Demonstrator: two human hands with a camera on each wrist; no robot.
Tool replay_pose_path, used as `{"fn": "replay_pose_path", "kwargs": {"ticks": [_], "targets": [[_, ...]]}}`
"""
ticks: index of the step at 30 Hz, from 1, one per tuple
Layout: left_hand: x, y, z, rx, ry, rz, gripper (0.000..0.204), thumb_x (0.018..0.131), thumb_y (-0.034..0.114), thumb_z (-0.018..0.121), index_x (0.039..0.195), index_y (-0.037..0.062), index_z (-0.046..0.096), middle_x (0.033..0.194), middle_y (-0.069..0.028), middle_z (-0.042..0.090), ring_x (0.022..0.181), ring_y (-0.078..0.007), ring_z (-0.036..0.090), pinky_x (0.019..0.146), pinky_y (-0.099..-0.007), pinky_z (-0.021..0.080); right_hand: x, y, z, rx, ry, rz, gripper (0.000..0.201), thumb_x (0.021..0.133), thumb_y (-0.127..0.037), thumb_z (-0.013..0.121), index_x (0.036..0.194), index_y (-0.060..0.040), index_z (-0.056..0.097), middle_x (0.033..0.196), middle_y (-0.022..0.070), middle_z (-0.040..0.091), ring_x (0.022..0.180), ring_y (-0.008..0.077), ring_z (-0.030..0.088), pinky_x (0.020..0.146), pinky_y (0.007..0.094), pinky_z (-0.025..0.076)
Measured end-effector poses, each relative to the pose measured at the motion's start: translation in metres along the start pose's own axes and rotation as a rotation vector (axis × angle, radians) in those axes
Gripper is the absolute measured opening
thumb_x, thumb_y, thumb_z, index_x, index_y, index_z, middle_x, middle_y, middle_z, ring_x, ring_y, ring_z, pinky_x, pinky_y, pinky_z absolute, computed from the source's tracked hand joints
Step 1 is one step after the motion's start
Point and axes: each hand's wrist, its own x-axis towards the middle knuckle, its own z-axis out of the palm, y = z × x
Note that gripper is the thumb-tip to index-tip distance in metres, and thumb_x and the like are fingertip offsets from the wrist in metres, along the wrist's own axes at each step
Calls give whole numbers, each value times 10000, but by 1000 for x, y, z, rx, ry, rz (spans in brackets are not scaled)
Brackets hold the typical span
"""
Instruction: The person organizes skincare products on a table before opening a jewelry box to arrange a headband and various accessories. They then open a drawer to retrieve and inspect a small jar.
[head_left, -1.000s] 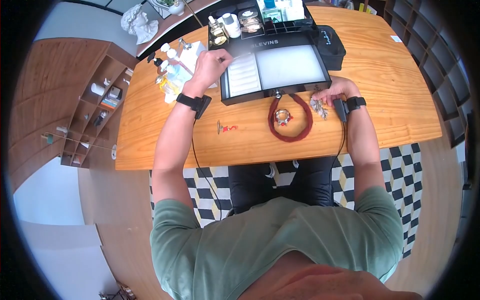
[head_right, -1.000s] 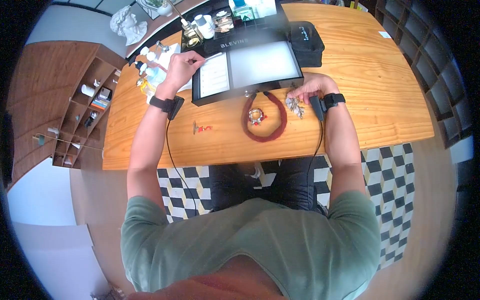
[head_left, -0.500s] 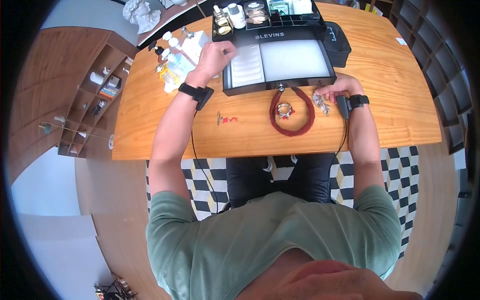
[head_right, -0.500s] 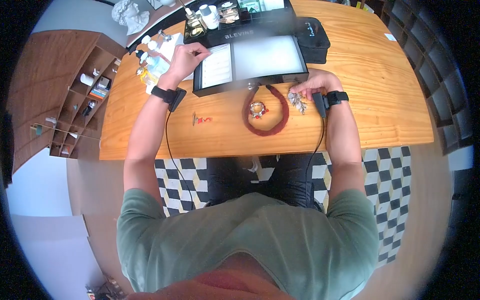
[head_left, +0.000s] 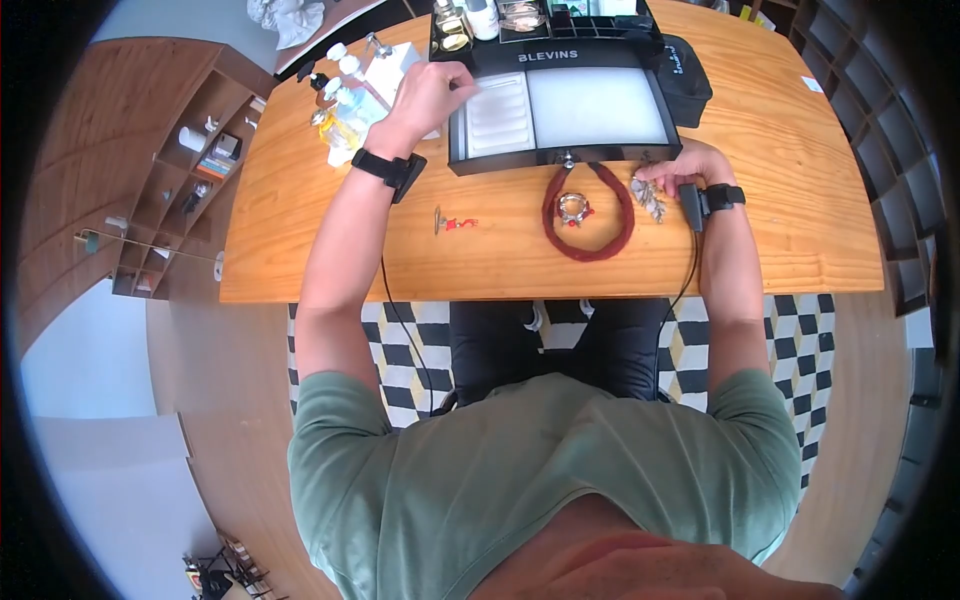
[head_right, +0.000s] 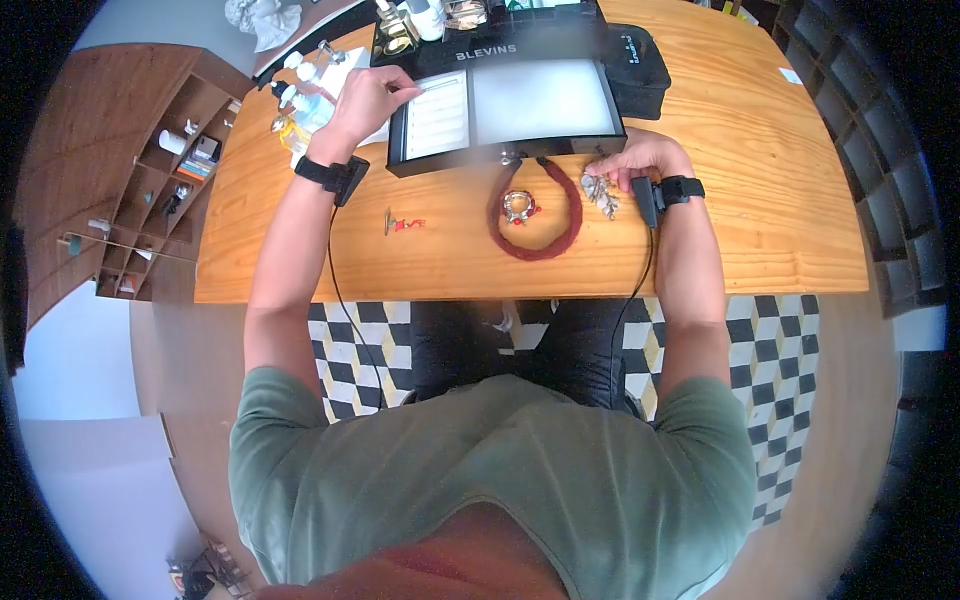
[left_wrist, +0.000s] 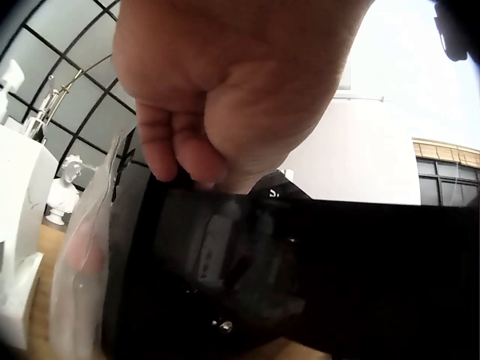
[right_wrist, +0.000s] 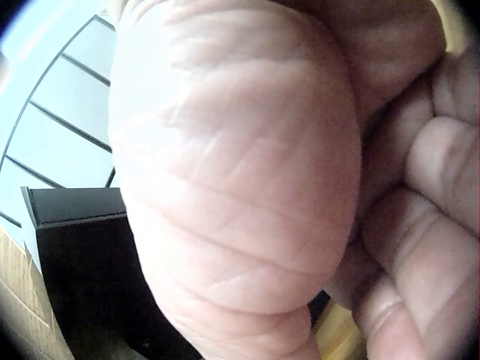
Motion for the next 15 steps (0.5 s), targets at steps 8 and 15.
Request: {"fn": "replay_pose_path", "kwargs": {"ticks": [8, 15], "targets": [[-71, -24, -25, -9, 78, -375, 199, 890, 173, 773, 799, 8, 708, 678, -18, 665, 620, -64, 554, 583, -263, 463, 2, 5, -3, -61, -16, -34, 433, 646, -369, 960, 774, -75, 669, 674, 49, 665, 506, 137, 611, 460, 257, 458], [-181, -35, 34, -308, -190, -550, 240, 882, 182, 765, 765, -16, 695, 614, -46, 607, 583, -114, 520, 593, -293, 459, -15, -9, 3, -63, 12, -51, 416, 667, -335, 951, 802, -68, 661, 668, 46, 652, 498, 141, 611, 448, 262, 469]]}}
